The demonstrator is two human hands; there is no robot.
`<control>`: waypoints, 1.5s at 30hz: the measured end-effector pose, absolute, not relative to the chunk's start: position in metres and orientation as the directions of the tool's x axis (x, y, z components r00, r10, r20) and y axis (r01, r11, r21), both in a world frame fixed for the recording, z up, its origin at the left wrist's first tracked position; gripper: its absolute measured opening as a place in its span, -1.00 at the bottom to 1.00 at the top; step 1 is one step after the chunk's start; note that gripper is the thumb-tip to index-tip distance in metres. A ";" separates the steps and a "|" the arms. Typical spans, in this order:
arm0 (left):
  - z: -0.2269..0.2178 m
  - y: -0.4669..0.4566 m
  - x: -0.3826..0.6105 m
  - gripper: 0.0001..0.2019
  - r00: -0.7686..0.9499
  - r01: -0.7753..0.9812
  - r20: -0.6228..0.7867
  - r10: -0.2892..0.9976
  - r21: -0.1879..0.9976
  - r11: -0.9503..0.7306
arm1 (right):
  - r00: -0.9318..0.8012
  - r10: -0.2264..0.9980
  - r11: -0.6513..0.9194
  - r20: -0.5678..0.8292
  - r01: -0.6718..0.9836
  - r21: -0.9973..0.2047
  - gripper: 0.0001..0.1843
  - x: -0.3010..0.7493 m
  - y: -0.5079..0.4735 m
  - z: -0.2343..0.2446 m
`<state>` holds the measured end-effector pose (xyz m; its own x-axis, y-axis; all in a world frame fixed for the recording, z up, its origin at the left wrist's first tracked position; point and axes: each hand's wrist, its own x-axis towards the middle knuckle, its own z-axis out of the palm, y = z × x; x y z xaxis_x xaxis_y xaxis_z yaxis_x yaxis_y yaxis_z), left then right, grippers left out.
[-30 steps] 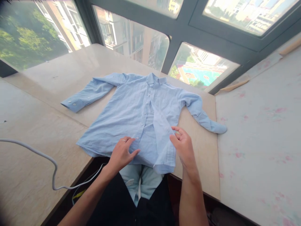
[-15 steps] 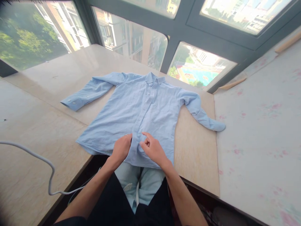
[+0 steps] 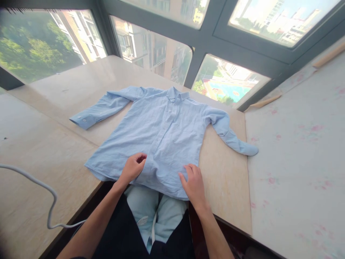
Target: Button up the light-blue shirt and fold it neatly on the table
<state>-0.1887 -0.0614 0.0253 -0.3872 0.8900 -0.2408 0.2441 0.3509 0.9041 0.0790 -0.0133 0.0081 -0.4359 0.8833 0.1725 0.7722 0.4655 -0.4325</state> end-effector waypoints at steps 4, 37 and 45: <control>0.026 -0.063 -0.188 -0.72 -0.328 0.410 -0.168 0.930 0.861 0.300 | -0.300 0.936 0.352 0.186 0.831 -0.430 -0.68 0.107 -0.021 0.005; 0.029 -0.054 -0.175 -0.89 -0.346 0.776 -0.165 0.923 0.502 0.381 | -0.327 0.931 0.362 0.163 0.762 -0.538 -0.79 0.085 0.003 0.001; 0.025 -0.056 -0.176 -0.88 -0.351 0.785 -0.130 0.927 0.498 0.367 | -0.444 0.894 0.422 0.053 0.798 -0.430 -0.76 0.094 0.005 0.021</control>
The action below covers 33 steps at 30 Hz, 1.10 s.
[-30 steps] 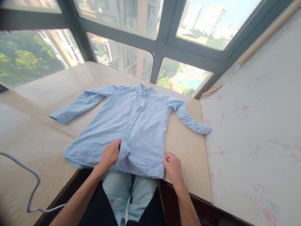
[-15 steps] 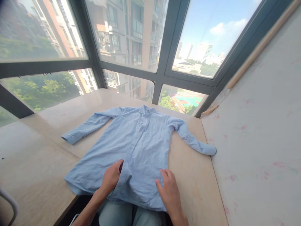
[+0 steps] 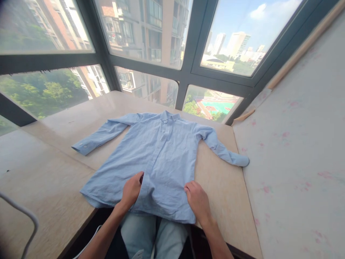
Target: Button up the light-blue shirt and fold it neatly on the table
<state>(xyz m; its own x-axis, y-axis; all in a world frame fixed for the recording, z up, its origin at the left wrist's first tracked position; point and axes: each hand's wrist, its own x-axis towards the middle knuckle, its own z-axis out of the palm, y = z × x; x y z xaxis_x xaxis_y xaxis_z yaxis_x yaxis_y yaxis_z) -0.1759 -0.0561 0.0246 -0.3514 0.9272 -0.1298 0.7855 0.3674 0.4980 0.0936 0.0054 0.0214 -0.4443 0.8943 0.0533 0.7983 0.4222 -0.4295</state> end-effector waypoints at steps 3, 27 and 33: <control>0.025 -0.056 -0.176 -0.88 -0.366 0.750 -0.148 0.919 0.538 0.385 | -0.421 0.907 0.395 0.021 0.830 -0.394 -0.77 0.111 0.010 0.028; 0.013 -0.105 -0.148 -0.54 -0.208 0.869 0.167 0.964 0.484 0.104 | -0.724 0.689 0.653 0.021 0.610 -0.449 -0.29 0.048 -0.056 0.031; 0.014 -0.111 -0.146 -0.56 -0.165 0.882 0.157 0.974 0.465 0.075 | -0.710 0.704 0.657 0.004 0.649 -0.384 -0.64 0.086 -0.049 0.030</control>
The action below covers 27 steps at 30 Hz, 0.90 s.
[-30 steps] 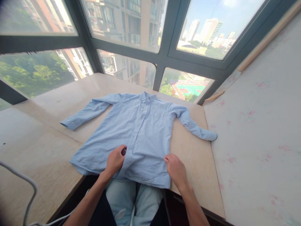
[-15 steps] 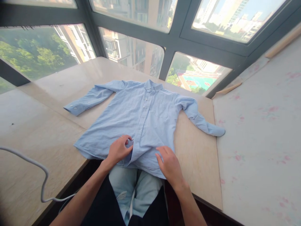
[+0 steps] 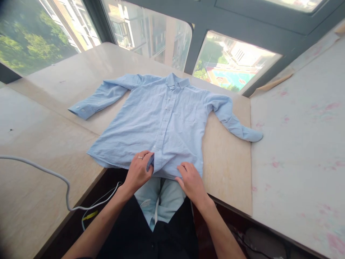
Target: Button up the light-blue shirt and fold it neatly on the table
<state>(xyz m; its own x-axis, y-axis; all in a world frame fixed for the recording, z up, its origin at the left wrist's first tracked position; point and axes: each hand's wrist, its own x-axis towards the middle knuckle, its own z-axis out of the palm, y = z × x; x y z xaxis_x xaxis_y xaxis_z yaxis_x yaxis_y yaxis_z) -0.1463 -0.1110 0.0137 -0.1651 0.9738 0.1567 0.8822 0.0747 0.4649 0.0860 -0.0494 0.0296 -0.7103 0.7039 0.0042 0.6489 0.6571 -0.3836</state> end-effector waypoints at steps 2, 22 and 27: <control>0.013 -0.111 -0.146 -0.54 -0.145 0.891 0.136 0.980 0.449 0.069 | -0.724 0.690 0.663 -0.018 0.641 -0.387 -0.85 0.094 -0.050 0.033; 0.027 -0.118 -0.155 -0.80 -0.122 0.813 0.075 0.990 0.579 0.057 | -0.728 0.678 0.449 -0.103 0.521 -0.726 -0.77 0.089 -0.035 0.076; 0.025 -0.114 -0.157 -0.80 -0.130 0.846 0.093 0.987 0.529 0.061 | -0.795 0.586 0.641 0.156 0.337 -0.689 -0.67 0.032 -0.003 0.064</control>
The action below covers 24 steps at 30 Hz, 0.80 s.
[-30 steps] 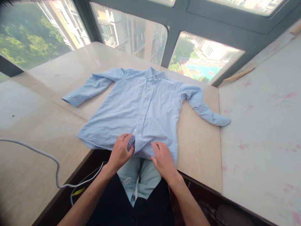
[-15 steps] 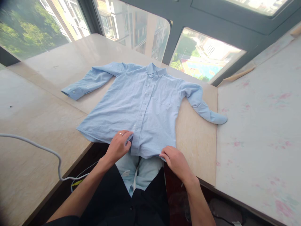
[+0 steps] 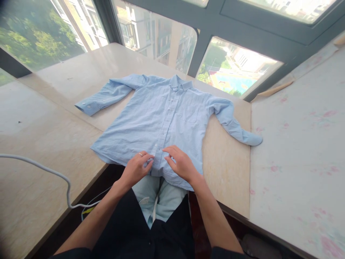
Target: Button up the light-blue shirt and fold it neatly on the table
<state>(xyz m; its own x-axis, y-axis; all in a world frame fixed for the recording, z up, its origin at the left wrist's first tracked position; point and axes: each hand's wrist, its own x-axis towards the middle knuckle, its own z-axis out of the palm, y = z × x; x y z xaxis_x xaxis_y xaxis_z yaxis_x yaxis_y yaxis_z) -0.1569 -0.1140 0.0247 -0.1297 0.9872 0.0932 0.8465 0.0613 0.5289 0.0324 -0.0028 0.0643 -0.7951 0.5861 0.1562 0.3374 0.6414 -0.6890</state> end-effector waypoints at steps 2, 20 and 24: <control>0.024 -0.114 -0.159 -0.78 -0.121 0.854 0.091 0.988 0.518 0.057 | -0.854 0.494 0.732 0.164 0.306 -0.608 -0.52 0.012 0.012 0.058; 0.025 -0.095 -0.159 -0.85 -0.271 0.776 0.241 0.932 0.627 0.064 | -0.985 0.170 0.954 -0.027 0.172 -0.244 -0.56 -0.024 0.044 0.037; 0.020 -0.081 -0.159 -0.85 -0.283 0.698 0.173 0.943 0.711 0.079 | -0.987 0.152 0.963 -0.047 0.158 -0.219 -0.73 -0.025 0.048 0.037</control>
<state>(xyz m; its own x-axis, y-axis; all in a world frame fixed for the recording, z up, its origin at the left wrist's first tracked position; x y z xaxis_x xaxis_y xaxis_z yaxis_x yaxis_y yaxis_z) -0.1590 -0.0815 0.0196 -0.2832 0.9433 0.1733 0.6984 0.0790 0.7113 -0.0248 0.0475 0.0371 -0.9873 0.1518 -0.0471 0.1585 0.9628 -0.2189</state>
